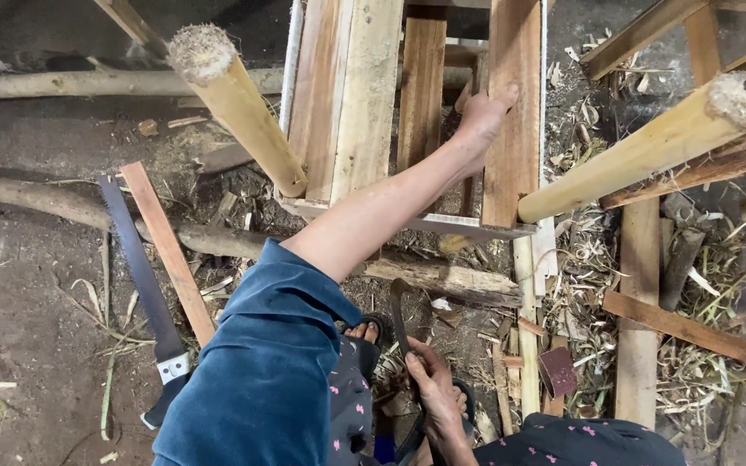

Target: The person sits on the ground and uses a curved blade to shave and shape a small piece of wood. They repeatedly pick up the wood, scrape it with the tool, and place it into a wooden frame structure.

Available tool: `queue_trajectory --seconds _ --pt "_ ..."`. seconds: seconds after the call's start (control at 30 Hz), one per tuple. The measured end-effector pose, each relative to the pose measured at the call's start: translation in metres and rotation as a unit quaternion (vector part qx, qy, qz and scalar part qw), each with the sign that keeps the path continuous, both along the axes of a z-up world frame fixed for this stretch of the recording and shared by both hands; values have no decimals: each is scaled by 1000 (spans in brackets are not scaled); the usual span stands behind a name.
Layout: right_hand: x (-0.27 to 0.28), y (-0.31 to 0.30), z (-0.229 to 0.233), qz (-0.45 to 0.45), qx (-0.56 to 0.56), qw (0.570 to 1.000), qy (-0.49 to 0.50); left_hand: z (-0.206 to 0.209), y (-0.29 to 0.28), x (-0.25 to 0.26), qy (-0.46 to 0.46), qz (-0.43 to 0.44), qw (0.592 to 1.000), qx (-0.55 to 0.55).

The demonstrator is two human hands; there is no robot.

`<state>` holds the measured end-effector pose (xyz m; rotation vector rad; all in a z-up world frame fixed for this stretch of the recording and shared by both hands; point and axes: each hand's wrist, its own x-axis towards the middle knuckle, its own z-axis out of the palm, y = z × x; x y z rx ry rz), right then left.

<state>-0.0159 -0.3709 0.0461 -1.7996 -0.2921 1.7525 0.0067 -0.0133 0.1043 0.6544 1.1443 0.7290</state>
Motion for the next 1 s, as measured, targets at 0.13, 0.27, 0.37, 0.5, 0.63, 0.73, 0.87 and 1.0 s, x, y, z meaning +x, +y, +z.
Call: queue_trajectory --seconds 0.13,0.27,0.37,0.5,0.63,0.73,0.87,1.0 --pt "2 -4 -9 42 9 998 -34 2 3 -3 5 -12 1000 11" --pt "3 -4 -9 39 -5 998 -39 -5 11 1 0 6 1000 8" --pt "3 -4 -7 49 -8 998 -46 -6 14 1 -11 20 1000 6" --pt "4 -6 -13 93 -14 993 -77 -16 17 2 -16 32 999 36" --pt "3 -5 -9 97 -14 992 -84 -14 20 2 -69 55 996 32" --pt "5 -3 -3 51 -15 997 -53 -9 20 3 -61 52 997 1" --pt "5 -9 -19 56 2 997 -58 -29 27 6 -53 55 997 32" --pt "0 -5 -4 23 12 999 -26 -57 42 7 -179 47 970 158"
